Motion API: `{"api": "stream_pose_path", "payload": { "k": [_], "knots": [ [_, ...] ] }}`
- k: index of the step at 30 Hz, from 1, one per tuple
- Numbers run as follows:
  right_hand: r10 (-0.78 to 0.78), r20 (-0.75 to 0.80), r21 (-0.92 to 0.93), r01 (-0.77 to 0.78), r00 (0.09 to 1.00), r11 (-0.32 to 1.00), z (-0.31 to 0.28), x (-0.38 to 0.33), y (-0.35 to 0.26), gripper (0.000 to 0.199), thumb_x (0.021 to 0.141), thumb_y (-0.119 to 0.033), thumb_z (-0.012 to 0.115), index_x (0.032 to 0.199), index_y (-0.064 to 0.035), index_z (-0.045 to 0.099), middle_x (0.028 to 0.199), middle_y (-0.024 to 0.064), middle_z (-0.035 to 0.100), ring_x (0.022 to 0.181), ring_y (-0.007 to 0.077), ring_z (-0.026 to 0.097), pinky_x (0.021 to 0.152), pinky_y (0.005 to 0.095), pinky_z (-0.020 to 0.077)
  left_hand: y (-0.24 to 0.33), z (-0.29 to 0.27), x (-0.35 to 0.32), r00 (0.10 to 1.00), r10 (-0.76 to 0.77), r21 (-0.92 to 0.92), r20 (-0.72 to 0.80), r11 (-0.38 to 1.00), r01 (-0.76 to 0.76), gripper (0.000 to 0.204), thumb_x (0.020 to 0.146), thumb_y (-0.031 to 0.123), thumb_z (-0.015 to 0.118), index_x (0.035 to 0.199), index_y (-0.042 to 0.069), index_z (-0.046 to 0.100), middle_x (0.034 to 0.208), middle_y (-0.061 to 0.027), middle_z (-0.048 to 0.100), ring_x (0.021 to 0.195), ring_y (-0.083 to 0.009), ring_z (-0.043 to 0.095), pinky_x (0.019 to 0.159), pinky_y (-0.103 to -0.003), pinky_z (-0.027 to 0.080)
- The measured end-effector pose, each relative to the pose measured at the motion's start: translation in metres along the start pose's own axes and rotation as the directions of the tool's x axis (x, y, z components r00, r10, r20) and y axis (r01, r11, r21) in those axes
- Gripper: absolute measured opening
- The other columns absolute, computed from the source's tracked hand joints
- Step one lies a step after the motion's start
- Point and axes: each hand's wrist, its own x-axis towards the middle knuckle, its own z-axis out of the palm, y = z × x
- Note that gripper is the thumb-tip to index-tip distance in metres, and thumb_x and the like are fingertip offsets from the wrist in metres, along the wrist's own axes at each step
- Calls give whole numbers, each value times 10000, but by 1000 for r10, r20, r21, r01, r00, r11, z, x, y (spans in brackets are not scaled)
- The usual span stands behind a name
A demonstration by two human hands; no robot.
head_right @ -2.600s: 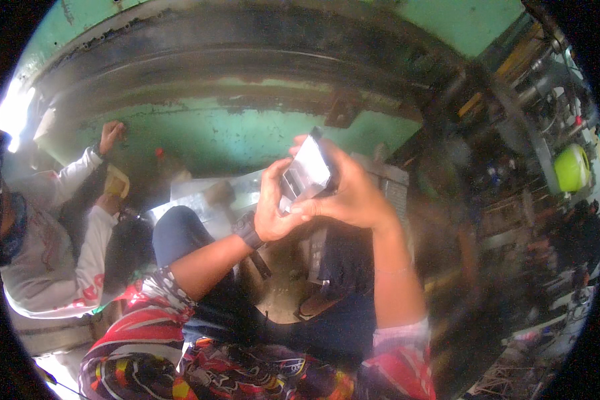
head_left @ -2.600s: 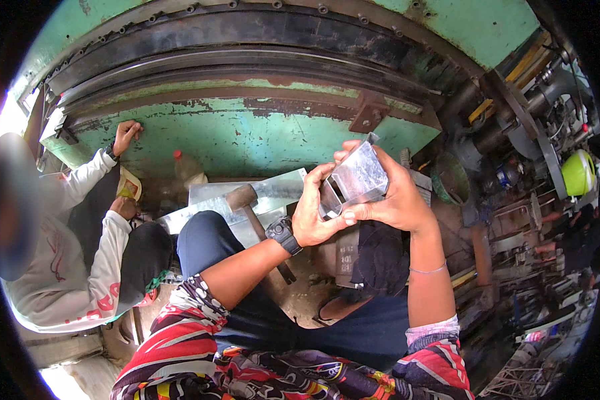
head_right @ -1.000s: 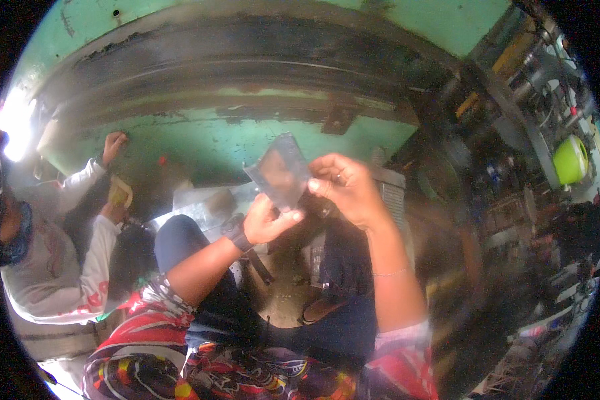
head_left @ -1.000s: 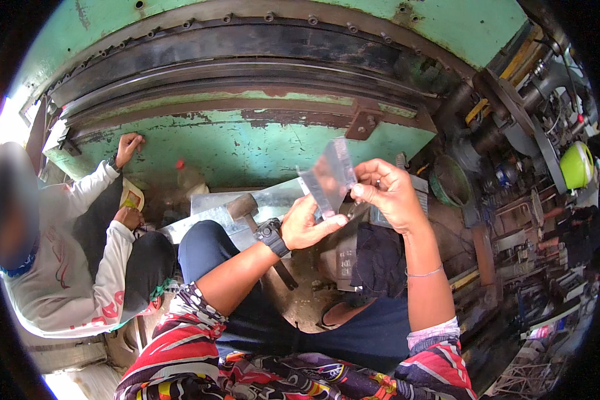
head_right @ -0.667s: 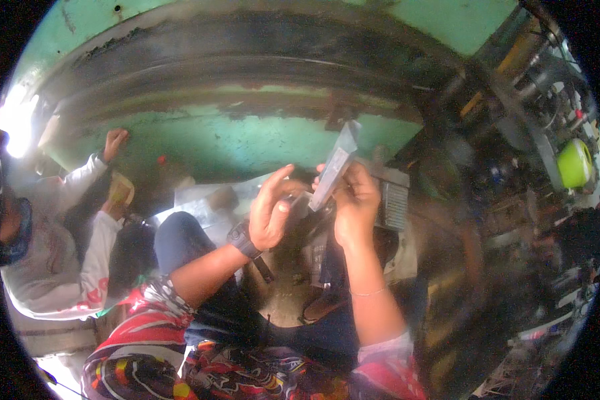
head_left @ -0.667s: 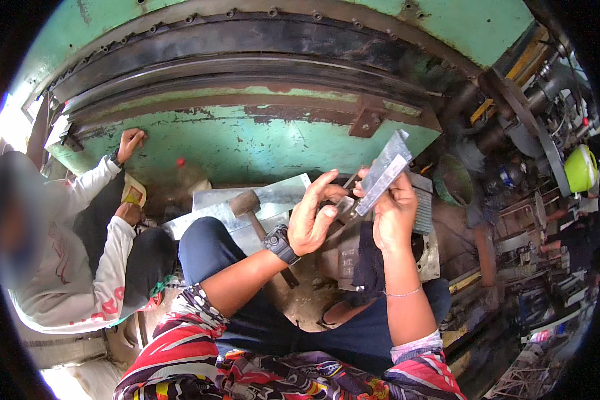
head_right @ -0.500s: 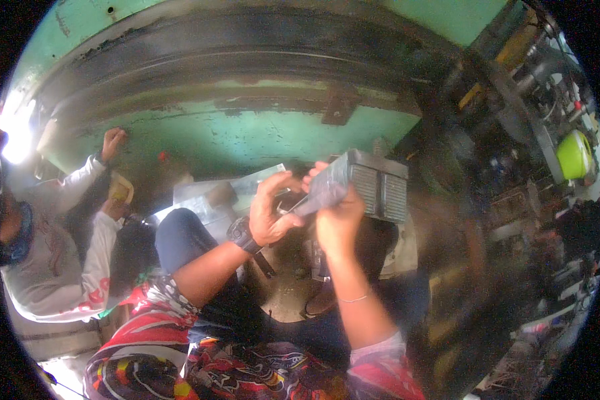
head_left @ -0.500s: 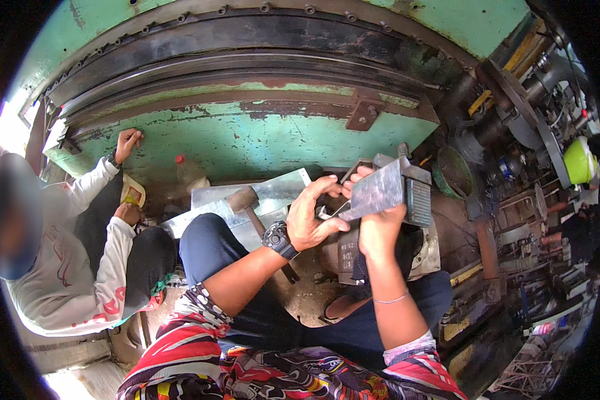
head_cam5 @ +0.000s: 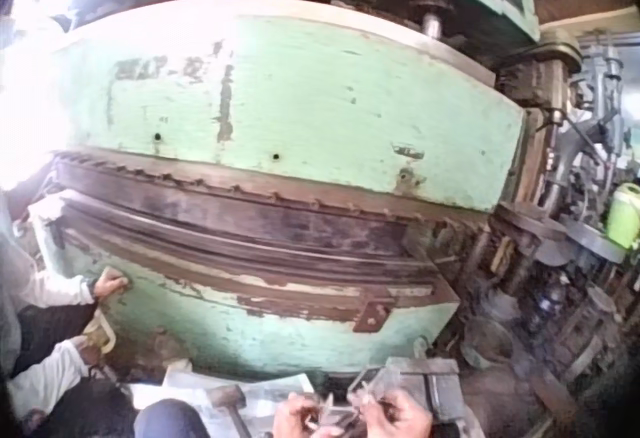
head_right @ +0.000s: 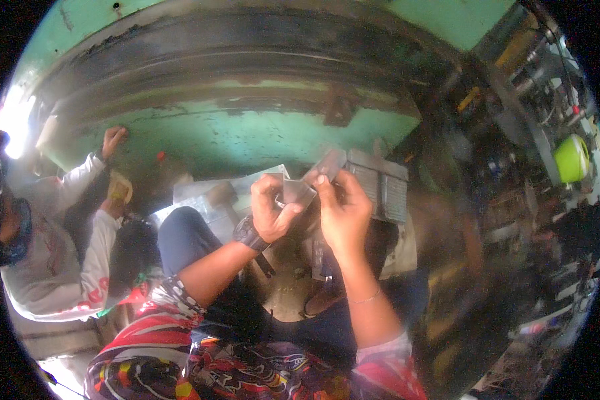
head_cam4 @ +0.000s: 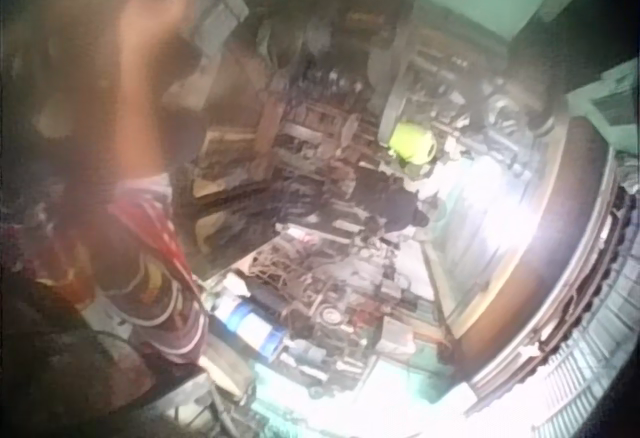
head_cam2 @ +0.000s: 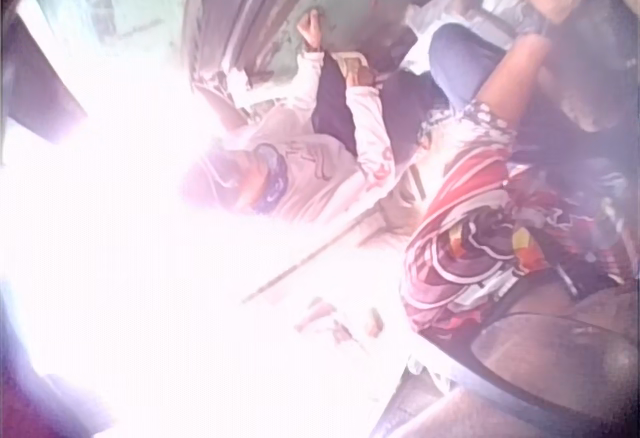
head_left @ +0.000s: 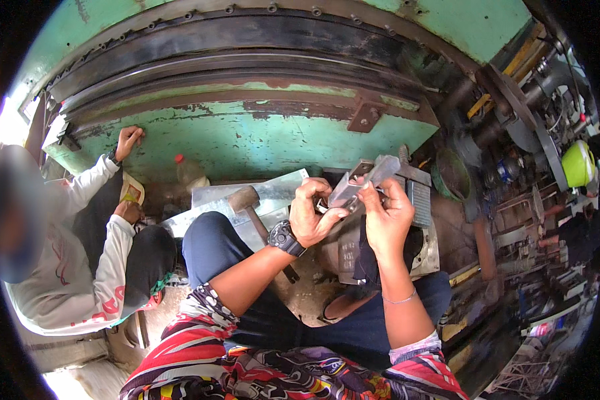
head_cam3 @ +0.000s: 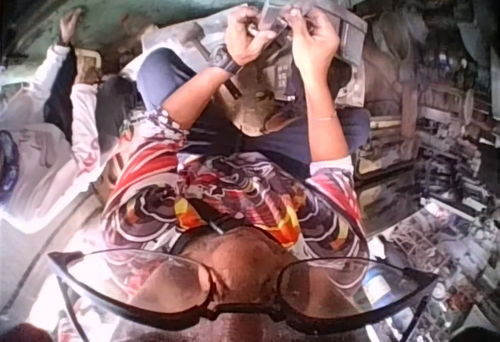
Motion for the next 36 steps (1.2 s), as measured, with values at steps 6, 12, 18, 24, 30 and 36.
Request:
{"api": "stream_pose_path", "payload": {
  "k": [6,12,18,24,30,36],
  "knots": [
    [-61,-156,-95,46,986,994,14,-17,19,113,1009,-56,737,1050,42,700,1006,65,754,894,78,673,798,221,525,1,-3,2,996,85,94,-4,992,-84,559,933,221,825,1275,34,425,1119,-197,587,940,-309,600,852,-427,504],
    [-70,-119,-146,52,990,988,8,-14,35,192,981,-137,767,1096,14,736,962,64,777,892,104,683,819,297,554,-5,-1,-2,997,79,78,-11,994,-78,526,950,213,803,1263,35,420,1130,-220,598,950,-320,616,853,-436,511],
    [-239,-77,-244,214,968,946,5,-12,47,105,1005,-72,733,1063,7,695,939,32,735,828,62,614,739,237,498,-15,-7,-5,991,105,80,79,991,-111,522,957,202,792,1281,26,422,1175,-248,620,976,-356,647,855,-453,529],
    [-268,-68,-232,246,961,941,5,-16,45,121,979,-69,753,1064,-2,698,917,57,743,803,86,643,728,276,531,-24,-10,-12,990,74,71,118,994,-82,484,965,165,765,1287,18,434,1177,-262,624,999,-368,658,881,-458,532],
    [-272,-55,-226,253,961,941,6,-17,39,119,989,-43,741,974,-18,626,890,19,699,762,52,591,675,231,489,-21,-10,-7,987,79,74,140,993,-90,466,966,153,756,1287,8,451,1186,-254,626,1016,-358,656,897,-462,525],
    [-226,-4,-168,222,974,960,0,-17,46,183,968,-88,772,1121,3,729,1028,95,796,916,123,717,822,304,571,-14,-11,-8,994,31,45,103,998,-36,454,973,136,740,1293,8,444,1187,-251,633,1024,-353,655,904,-461,524]
  ]
}}
